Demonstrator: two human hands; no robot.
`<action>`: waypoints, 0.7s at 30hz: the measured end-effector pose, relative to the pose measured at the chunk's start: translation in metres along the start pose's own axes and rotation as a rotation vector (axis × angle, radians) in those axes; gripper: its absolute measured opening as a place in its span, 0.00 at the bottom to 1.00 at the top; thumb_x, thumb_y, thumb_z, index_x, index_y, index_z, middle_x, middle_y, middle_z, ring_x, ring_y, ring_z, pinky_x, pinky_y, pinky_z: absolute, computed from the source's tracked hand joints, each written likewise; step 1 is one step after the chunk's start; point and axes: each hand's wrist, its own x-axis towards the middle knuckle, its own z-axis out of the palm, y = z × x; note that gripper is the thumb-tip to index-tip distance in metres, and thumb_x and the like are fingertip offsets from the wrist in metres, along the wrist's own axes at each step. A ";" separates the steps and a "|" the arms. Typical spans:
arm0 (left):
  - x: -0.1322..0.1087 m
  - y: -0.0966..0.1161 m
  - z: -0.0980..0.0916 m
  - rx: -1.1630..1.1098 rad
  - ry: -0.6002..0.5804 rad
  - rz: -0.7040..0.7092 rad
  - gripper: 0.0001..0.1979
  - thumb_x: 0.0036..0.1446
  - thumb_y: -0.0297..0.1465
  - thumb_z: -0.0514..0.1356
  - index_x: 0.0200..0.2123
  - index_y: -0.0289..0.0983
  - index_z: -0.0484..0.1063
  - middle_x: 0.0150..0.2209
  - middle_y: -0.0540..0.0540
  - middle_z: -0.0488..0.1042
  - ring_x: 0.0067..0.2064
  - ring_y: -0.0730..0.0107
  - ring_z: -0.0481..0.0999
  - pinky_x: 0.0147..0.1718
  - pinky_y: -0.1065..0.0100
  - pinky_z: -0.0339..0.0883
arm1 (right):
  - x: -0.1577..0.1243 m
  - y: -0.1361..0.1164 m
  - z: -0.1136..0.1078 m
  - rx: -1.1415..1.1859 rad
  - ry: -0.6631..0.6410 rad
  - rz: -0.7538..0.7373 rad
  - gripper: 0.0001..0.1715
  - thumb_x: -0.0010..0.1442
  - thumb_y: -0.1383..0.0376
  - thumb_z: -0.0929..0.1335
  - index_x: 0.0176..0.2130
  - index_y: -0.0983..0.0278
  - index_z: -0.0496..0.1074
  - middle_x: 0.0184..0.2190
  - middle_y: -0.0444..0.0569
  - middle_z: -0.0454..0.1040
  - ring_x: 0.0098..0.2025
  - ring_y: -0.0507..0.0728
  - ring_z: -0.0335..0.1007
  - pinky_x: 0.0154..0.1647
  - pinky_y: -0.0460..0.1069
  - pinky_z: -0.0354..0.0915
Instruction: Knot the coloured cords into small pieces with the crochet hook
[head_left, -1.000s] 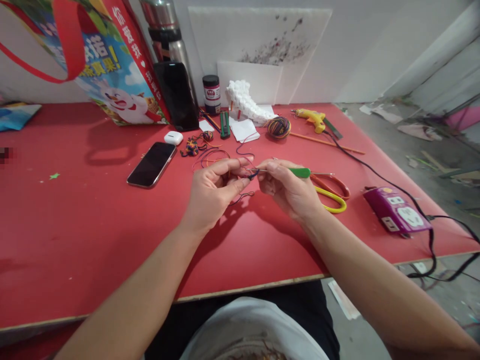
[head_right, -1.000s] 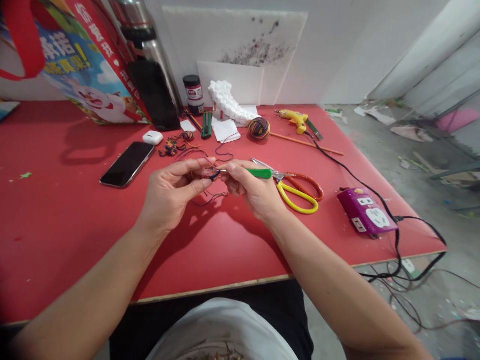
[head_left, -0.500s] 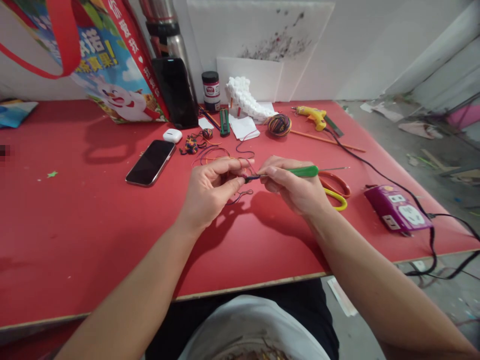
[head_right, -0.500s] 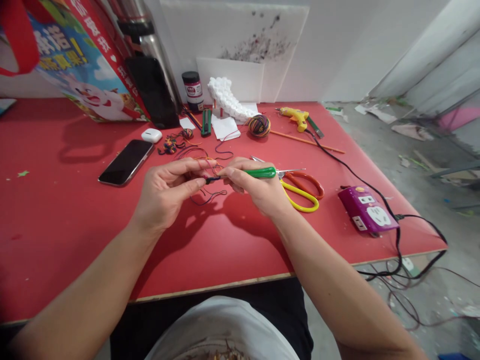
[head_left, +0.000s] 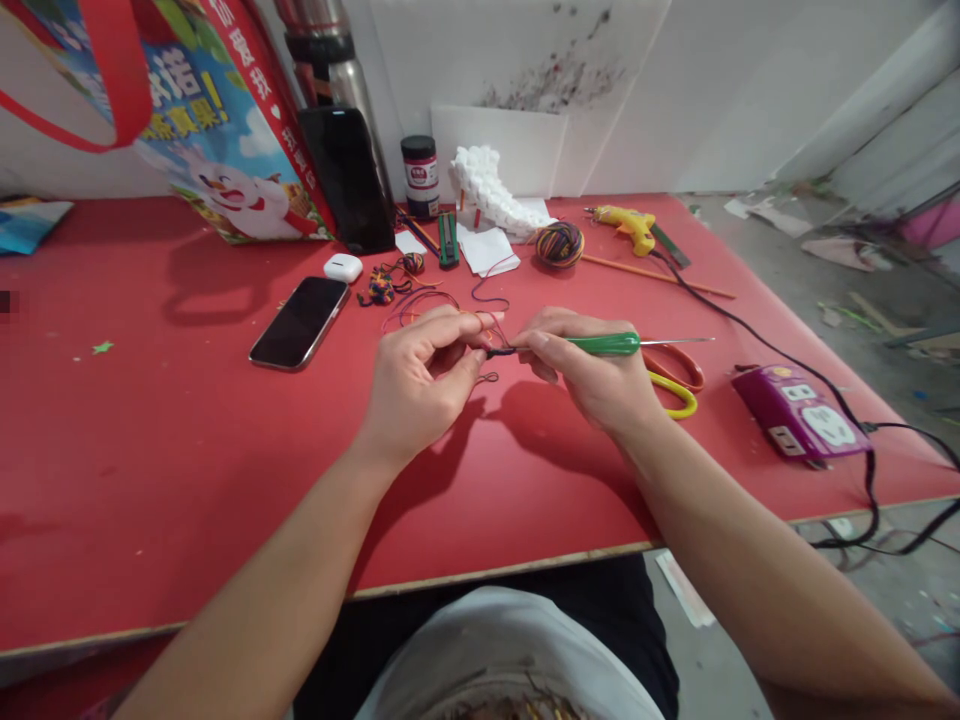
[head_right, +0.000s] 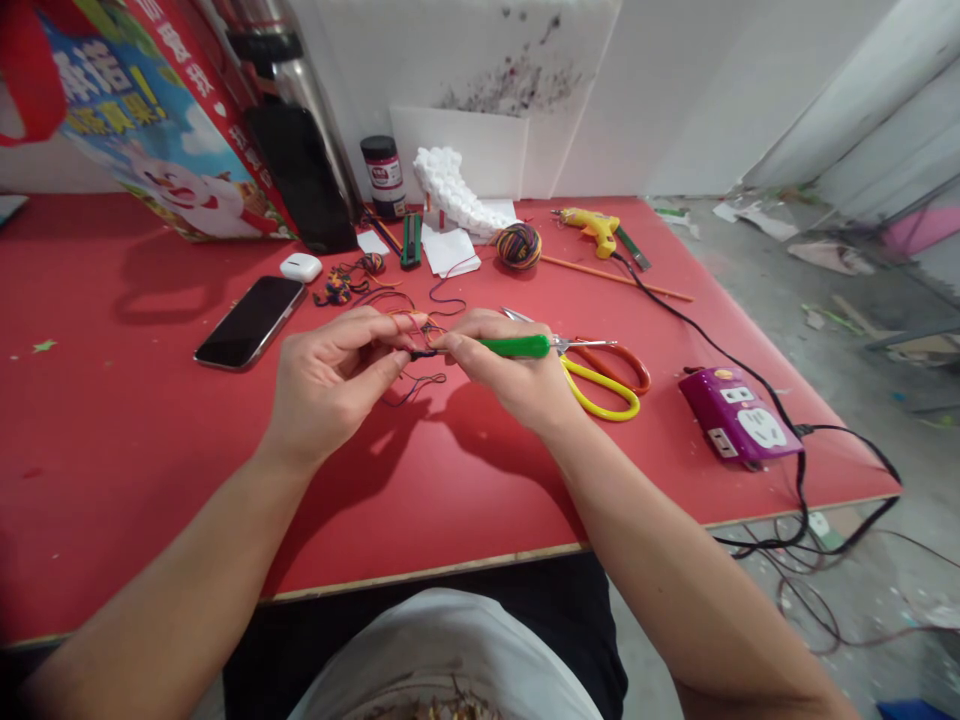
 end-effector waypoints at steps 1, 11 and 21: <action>0.000 0.000 0.000 0.003 -0.004 0.000 0.12 0.54 0.23 0.68 0.41 0.40 0.88 0.38 0.44 0.84 0.40 0.63 0.81 0.42 0.63 0.75 | 0.000 -0.001 0.000 -0.015 0.005 0.004 0.10 0.68 0.62 0.73 0.37 0.59 0.86 0.31 0.46 0.79 0.29 0.52 0.68 0.30 0.50 0.64; 0.002 -0.005 0.002 0.012 0.041 -0.046 0.09 0.52 0.24 0.70 0.37 0.39 0.88 0.39 0.43 0.86 0.39 0.64 0.82 0.39 0.65 0.74 | -0.001 -0.007 0.010 -0.306 0.062 -0.175 0.11 0.68 0.61 0.72 0.33 0.58 0.83 0.32 0.48 0.80 0.34 0.56 0.74 0.38 0.53 0.71; 0.004 -0.005 0.009 -0.345 0.067 -0.384 0.16 0.43 0.28 0.77 0.39 0.38 0.87 0.28 0.51 0.78 0.33 0.71 0.77 0.37 0.67 0.77 | -0.007 -0.003 0.016 -0.437 0.189 -0.281 0.10 0.70 0.62 0.71 0.41 0.57 0.85 0.36 0.50 0.81 0.37 0.57 0.76 0.40 0.53 0.72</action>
